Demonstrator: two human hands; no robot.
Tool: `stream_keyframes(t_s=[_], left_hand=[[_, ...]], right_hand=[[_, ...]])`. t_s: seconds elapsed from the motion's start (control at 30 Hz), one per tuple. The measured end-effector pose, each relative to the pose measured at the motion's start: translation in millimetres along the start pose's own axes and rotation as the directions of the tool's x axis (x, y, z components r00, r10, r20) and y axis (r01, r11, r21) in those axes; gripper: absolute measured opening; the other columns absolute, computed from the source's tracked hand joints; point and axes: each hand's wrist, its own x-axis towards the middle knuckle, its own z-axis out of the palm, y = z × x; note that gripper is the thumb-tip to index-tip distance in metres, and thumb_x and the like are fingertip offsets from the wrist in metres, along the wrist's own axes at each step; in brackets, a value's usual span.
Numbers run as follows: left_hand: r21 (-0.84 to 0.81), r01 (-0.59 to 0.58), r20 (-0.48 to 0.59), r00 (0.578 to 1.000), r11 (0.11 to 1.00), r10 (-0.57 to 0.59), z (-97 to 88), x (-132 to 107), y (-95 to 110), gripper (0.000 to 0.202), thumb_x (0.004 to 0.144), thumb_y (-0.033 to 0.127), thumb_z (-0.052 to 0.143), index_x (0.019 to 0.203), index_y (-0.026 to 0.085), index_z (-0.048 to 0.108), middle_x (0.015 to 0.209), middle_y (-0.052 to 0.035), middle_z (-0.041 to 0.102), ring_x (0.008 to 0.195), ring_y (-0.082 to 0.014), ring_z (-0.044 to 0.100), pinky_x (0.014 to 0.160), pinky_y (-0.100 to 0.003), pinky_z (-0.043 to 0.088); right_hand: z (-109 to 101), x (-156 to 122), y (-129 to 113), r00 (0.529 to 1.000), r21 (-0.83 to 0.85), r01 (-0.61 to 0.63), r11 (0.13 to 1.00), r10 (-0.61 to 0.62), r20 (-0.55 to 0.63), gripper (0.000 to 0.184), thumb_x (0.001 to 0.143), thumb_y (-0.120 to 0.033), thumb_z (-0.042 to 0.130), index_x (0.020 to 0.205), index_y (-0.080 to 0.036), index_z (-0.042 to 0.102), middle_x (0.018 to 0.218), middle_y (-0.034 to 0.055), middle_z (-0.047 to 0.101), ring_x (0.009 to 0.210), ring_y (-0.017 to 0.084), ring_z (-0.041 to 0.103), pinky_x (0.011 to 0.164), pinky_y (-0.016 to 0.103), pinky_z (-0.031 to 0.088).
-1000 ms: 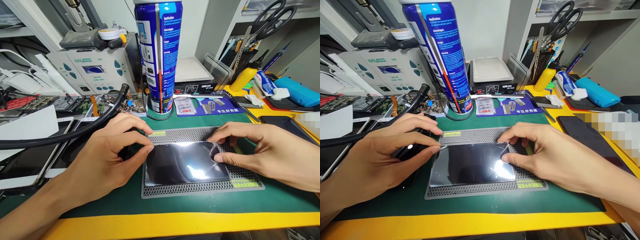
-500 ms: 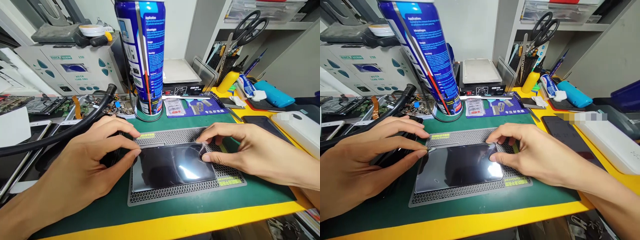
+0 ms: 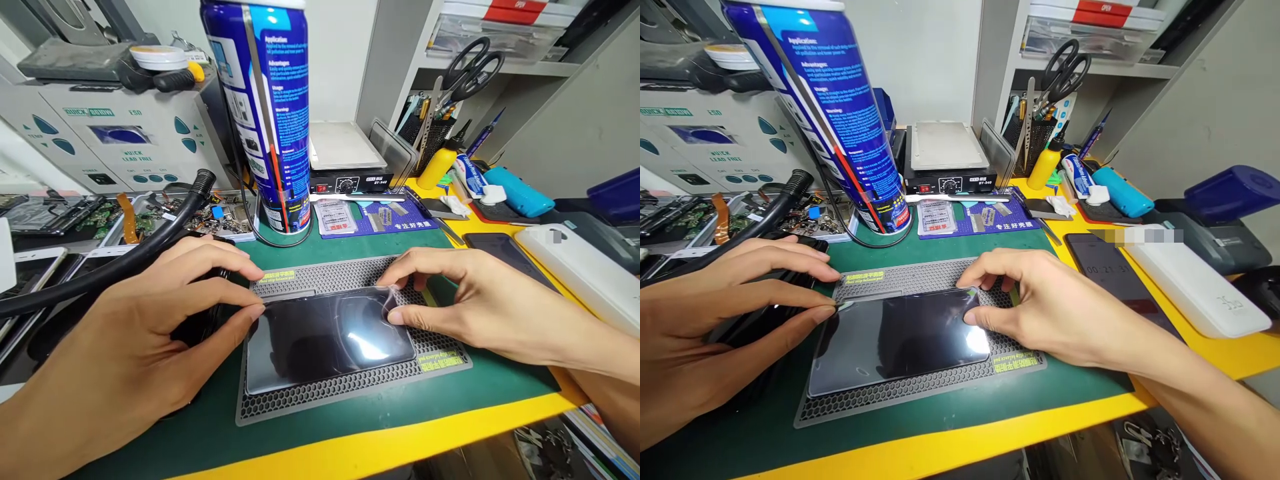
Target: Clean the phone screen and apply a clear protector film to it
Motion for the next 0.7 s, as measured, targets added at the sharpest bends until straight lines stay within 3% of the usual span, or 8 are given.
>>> stream_keyframes(t_s=[0.1,0.23,0.43,0.7], left_hand=[[0.103,-0.066,0.052,0.997,0.992,0.061,-2.8,3.3,-0.1,0.009,0.094,0.032,0.067,0.099,0.039,0.070,0.124,0.0094,0.066,0.120,-0.0207,0.061,0.112,-0.034,0.044],[0.103,-0.106,0.082,0.992,0.989,0.097,-6.5,9.7,5.6,0.011,0.098,0.028,0.062,0.091,0.033,0.069,0.116,0.0044,0.066,0.117,-0.0168,0.061,0.107,-0.032,0.045],[0.098,-0.109,0.098,0.990,0.989,0.099,-10.5,12.1,13.4,0.014,0.100,0.027,0.062,0.089,0.029,0.070,0.110,0.0025,0.068,0.113,-0.0151,0.061,0.098,-0.030,0.048],[0.063,-0.085,0.118,0.990,0.994,0.077,-9.5,7.6,9.3,0.010,0.099,0.024,0.065,0.092,0.030,0.070,0.115,0.0011,0.066,0.117,-0.0183,0.059,0.108,-0.039,0.043]], right_hand=[[-0.4,-0.4,-2.1,1.000,-0.003,0.000,1.000,0.000,0.011,0.020,0.089,-0.048,0.078,0.103,-0.034,0.079,0.102,-0.0014,0.077,0.086,0.021,0.069,0.074,0.033,0.052],[-0.5,-2.2,-2.8,1.000,-0.050,-0.011,0.999,0.011,0.008,0.017,0.093,-0.048,0.075,0.105,-0.036,0.077,0.110,-0.0027,0.077,0.094,0.021,0.068,0.083,0.032,0.052],[1.9,-4.2,7.0,0.997,-0.105,-0.071,0.992,0.071,-0.004,0.029,0.093,-0.061,0.072,0.112,-0.040,0.075,0.110,-0.0048,0.077,0.079,0.017,0.068,0.065,0.029,0.052],[4.5,-3.2,16.8,0.998,-0.150,-0.001,0.989,-0.008,-0.060,0.034,0.090,-0.065,0.073,0.113,-0.041,0.076,0.104,-0.0050,0.078,0.063,0.014,0.065,0.051,0.027,0.052]])
